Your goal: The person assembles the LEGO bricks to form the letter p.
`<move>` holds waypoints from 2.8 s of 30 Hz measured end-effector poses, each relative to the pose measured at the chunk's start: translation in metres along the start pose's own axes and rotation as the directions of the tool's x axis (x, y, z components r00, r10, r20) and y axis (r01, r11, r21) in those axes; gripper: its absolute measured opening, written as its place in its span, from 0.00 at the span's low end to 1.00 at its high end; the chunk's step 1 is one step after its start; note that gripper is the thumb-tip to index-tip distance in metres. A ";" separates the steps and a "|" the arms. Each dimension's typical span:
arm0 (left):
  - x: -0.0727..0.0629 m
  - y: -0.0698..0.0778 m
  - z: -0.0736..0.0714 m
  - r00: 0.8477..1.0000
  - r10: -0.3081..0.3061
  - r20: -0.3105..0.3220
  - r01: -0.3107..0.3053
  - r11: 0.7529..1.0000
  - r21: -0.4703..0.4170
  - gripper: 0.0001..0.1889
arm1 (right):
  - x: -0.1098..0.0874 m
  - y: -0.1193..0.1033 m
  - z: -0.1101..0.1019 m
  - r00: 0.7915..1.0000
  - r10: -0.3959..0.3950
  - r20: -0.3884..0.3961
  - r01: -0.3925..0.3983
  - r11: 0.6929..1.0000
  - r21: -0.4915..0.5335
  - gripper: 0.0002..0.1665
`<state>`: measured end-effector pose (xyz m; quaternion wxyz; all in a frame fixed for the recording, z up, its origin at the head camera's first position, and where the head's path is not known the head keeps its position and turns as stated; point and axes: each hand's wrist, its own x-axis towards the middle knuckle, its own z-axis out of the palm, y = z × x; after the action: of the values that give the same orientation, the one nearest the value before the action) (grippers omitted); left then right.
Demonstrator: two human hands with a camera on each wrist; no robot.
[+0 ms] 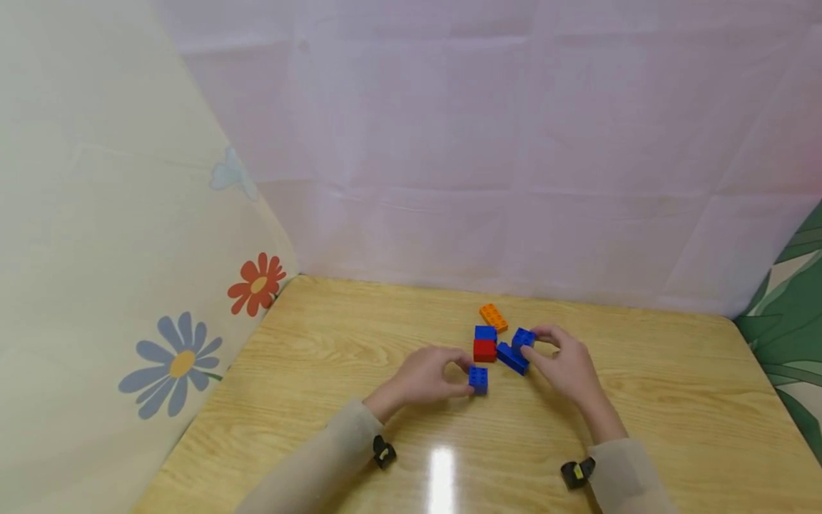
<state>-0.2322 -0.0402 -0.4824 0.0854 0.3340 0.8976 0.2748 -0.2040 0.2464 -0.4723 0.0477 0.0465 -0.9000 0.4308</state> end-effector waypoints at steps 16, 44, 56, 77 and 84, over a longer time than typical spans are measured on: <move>0.001 -0.003 0.005 1.000 0.006 0.026 -0.008 0.999 0.048 0.19 | -0.009 -0.008 0.008 0.996 -0.058 0.063 0.054 0.996 0.070 0.30; 0.001 0.001 0.002 0.999 -0.003 0.043 0.002 1.000 0.028 0.18 | -0.019 -0.027 0.036 0.978 -0.123 0.170 0.093 0.980 0.175 0.24; 0.002 0.000 0.001 0.999 0.010 0.046 -0.011 0.999 0.032 0.17 | -0.021 -0.028 0.039 0.967 -0.120 0.225 0.075 0.978 0.196 0.25; 0.003 -0.001 0.001 0.998 0.002 0.060 -0.003 1.000 0.007 0.16 | -0.020 -0.028 0.044 0.972 -0.111 0.205 0.084 0.987 0.135 0.22; 0.004 -0.001 0.001 0.998 -0.003 0.062 0.003 1.000 0.001 0.16 | -0.019 -0.028 0.044 0.969 -0.123 0.213 0.095 0.986 0.136 0.21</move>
<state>-0.2357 -0.0385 -0.4836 0.1137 0.3411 0.8951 0.2638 -0.1839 0.1955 -0.4809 -0.0317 0.1464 -0.8671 0.4750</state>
